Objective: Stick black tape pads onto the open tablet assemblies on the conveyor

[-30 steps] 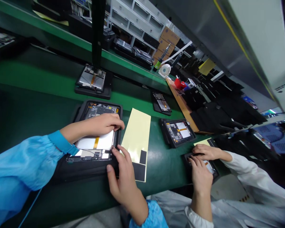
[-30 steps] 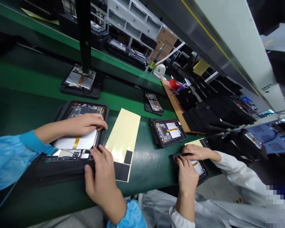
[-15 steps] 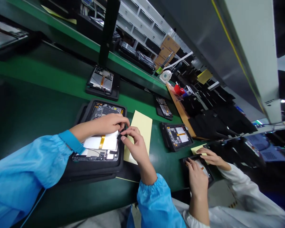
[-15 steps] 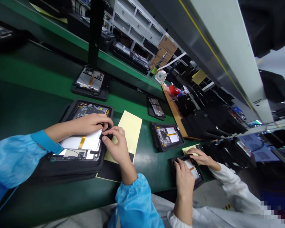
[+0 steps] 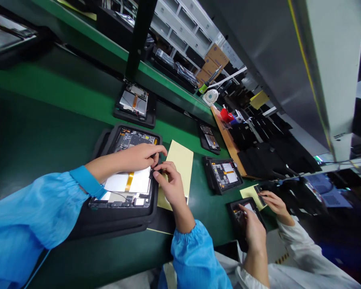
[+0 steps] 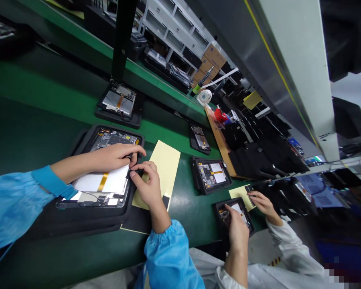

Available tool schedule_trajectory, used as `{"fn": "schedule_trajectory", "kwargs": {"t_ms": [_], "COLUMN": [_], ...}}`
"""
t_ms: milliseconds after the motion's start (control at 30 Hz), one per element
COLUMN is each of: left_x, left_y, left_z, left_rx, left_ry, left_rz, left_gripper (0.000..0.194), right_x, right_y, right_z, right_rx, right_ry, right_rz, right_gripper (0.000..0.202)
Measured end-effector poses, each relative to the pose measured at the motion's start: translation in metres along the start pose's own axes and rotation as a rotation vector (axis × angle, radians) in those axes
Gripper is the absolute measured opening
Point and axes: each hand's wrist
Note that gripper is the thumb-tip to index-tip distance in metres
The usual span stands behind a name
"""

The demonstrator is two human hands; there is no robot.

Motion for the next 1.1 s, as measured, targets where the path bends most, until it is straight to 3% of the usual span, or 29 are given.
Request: {"fn": "schedule_trajectory", "kwargs": {"t_ms": [467, 800, 867, 1000, 1033, 1100], "left_x": [0.002, 0.002, 0.002, 0.002, 0.003, 0.003], "left_y": [0.001, -0.002, -0.003, -0.001, 0.000, 0.002], "left_z": [-0.001, -0.001, -0.001, -0.001, -0.001, -0.001], "left_rx": [-0.018, -0.019, -0.016, -0.011, -0.010, -0.010], "left_ry": [-0.005, -0.005, -0.012, -0.021, -0.025, -0.040], "left_rz": [0.028, 0.084, 0.088, 0.089, 0.088, 0.085], "left_gripper": [0.049, 0.049, 0.049, 0.054, 0.055, 0.057], "right_x": [0.001, -0.001, 0.000, 0.006, 0.006, 0.003], "right_y": [-0.002, 0.013, 0.011, 0.005, 0.005, 0.011], "right_z": [-0.006, -0.012, -0.014, -0.018, -0.019, -0.020], "right_rx": [-0.021, -0.149, -0.170, -0.223, -0.243, -0.307], "right_ry": [-0.006, -0.027, -0.048, -0.168, -0.197, -0.204], "right_rz": [0.019, 0.020, 0.011, -0.037, -0.021, 0.072], "right_gripper": [0.012, 0.004, 0.015, 0.066, 0.062, 0.033]}}
Point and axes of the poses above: each hand's wrist, its own x-axis towards the middle knuckle, its own z-axis out of the back of the hand, y = z × x, and after that the axes turned 9 degrees about z, right-handed
